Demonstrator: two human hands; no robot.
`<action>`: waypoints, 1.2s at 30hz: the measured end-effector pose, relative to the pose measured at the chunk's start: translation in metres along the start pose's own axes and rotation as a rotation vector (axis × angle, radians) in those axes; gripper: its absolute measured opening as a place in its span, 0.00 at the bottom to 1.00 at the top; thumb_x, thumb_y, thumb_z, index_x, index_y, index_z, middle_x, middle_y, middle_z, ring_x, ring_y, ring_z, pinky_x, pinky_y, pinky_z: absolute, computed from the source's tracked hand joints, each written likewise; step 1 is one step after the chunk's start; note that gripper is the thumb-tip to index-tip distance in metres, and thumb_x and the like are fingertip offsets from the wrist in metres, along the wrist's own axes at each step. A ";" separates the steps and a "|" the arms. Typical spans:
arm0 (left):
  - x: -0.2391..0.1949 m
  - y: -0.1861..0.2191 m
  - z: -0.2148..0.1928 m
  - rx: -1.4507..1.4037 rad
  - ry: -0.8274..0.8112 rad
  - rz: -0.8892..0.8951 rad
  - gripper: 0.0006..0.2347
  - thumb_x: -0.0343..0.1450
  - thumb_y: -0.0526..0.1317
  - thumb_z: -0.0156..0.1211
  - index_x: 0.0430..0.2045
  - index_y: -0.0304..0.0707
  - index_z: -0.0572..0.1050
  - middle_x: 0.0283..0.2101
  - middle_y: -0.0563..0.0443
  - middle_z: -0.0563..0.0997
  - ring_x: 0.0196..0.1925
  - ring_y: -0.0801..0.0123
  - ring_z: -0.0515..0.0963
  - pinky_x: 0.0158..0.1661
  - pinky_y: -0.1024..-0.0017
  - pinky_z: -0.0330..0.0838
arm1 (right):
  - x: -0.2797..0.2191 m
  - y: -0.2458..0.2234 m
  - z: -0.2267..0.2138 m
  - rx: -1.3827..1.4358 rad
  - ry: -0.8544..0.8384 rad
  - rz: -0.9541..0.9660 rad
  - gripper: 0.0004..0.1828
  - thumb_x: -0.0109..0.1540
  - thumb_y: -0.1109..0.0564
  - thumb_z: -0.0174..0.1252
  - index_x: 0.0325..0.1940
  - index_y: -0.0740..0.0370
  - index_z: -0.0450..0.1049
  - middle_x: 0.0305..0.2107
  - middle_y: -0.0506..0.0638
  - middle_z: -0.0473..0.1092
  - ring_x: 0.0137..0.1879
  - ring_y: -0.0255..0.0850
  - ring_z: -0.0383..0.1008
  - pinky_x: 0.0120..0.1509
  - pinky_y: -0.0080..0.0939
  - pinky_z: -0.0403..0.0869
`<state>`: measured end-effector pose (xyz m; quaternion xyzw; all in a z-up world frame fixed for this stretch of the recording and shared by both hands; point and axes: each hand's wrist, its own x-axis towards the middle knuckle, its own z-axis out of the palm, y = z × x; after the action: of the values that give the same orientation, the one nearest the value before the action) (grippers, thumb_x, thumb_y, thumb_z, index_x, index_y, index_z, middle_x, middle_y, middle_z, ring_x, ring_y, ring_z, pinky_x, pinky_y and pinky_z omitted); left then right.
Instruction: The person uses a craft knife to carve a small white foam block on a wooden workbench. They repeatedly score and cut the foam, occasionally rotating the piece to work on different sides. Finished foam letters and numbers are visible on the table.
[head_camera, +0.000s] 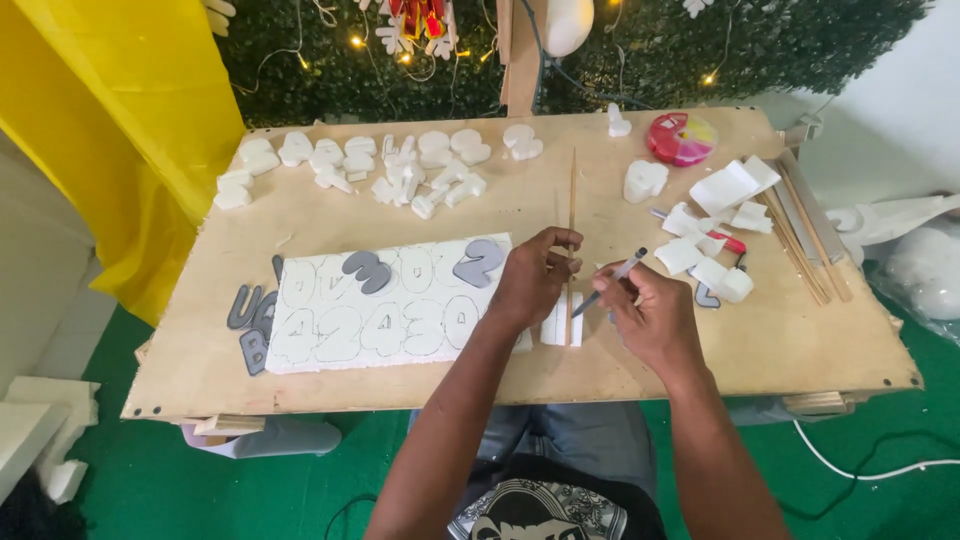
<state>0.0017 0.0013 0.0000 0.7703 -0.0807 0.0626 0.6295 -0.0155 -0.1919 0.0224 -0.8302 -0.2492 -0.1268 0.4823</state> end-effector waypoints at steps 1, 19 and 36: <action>0.000 -0.001 0.001 -0.001 -0.002 0.000 0.12 0.74 0.25 0.57 0.52 0.31 0.74 0.50 0.32 0.78 0.49 0.48 0.85 0.46 0.60 0.82 | 0.000 -0.003 -0.001 -0.001 0.001 0.001 0.10 0.69 0.53 0.60 0.39 0.61 0.81 0.21 0.55 0.77 0.29 0.45 0.81 0.36 0.43 0.77; -0.001 -0.001 0.000 0.003 0.015 0.031 0.12 0.74 0.26 0.57 0.52 0.32 0.75 0.49 0.33 0.79 0.47 0.51 0.85 0.45 0.62 0.82 | -0.033 -0.020 0.009 -0.194 0.198 -0.225 0.06 0.66 0.57 0.64 0.45 0.56 0.83 0.24 0.55 0.75 0.30 0.52 0.78 0.32 0.45 0.77; -0.006 0.005 0.000 -0.073 0.055 0.012 0.11 0.75 0.26 0.56 0.51 0.32 0.75 0.49 0.34 0.78 0.46 0.53 0.84 0.45 0.61 0.81 | -0.058 -0.003 -0.008 0.023 0.289 -0.133 0.08 0.69 0.60 0.57 0.47 0.65 0.80 0.30 0.60 0.79 0.38 0.52 0.82 0.44 0.51 0.78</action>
<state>-0.0055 0.0006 0.0038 0.7444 -0.0701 0.0844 0.6587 -0.0661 -0.2143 0.0021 -0.7794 -0.2328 -0.2738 0.5131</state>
